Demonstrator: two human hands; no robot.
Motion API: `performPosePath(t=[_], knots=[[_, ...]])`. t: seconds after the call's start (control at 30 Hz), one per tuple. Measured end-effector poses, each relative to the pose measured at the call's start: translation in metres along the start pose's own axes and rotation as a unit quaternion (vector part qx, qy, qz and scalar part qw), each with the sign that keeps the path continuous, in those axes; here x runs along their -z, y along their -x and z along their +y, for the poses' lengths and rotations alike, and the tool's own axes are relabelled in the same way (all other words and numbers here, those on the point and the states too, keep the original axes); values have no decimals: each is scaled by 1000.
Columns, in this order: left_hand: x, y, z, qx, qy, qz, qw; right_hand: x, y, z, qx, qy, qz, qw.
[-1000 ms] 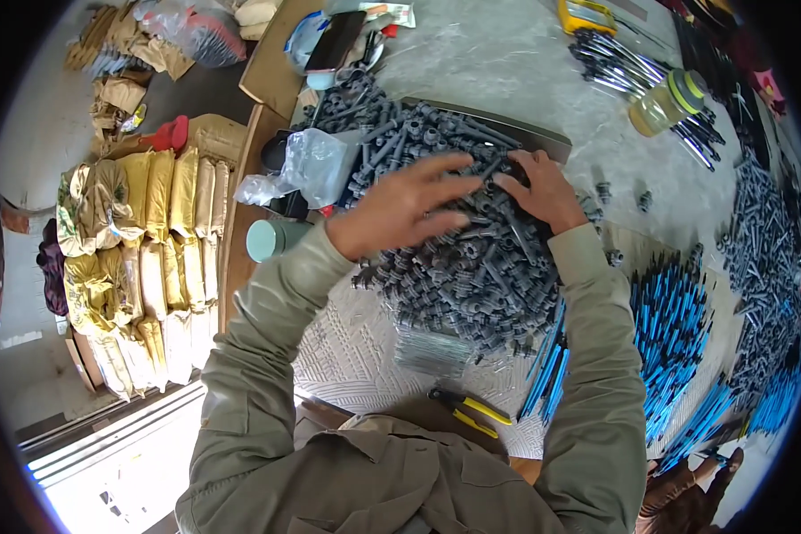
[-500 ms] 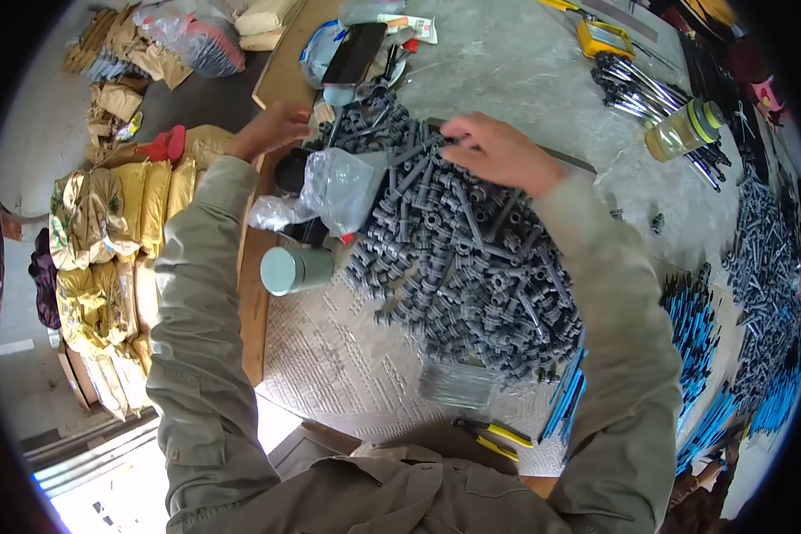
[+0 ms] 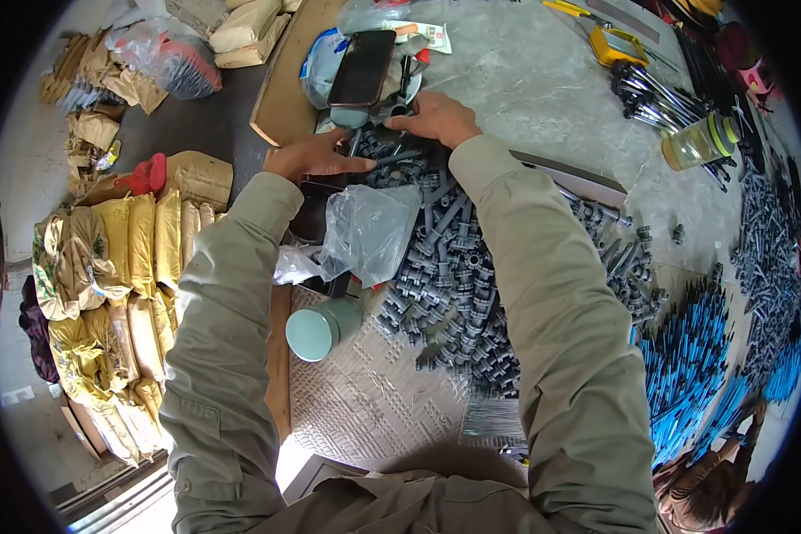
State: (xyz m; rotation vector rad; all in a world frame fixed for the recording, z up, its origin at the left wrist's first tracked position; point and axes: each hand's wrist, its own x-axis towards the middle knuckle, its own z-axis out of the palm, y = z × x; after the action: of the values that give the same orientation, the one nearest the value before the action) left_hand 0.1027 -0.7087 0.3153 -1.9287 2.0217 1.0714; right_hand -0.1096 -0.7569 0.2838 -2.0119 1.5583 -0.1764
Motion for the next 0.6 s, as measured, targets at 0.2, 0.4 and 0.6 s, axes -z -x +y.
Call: performPosePath(t=[0.2, 0.4, 0.6], knots=[[7, -4, 14, 0, 47, -68, 997, -8, 2, 11, 66, -5, 4, 998], [1, 4, 37, -44, 144, -66, 986, -8, 1, 25, 74, -59, 20, 995], [-15, -12, 15, -79, 224, -71, 969, -6, -5, 25, 166, -81, -39, 982]])
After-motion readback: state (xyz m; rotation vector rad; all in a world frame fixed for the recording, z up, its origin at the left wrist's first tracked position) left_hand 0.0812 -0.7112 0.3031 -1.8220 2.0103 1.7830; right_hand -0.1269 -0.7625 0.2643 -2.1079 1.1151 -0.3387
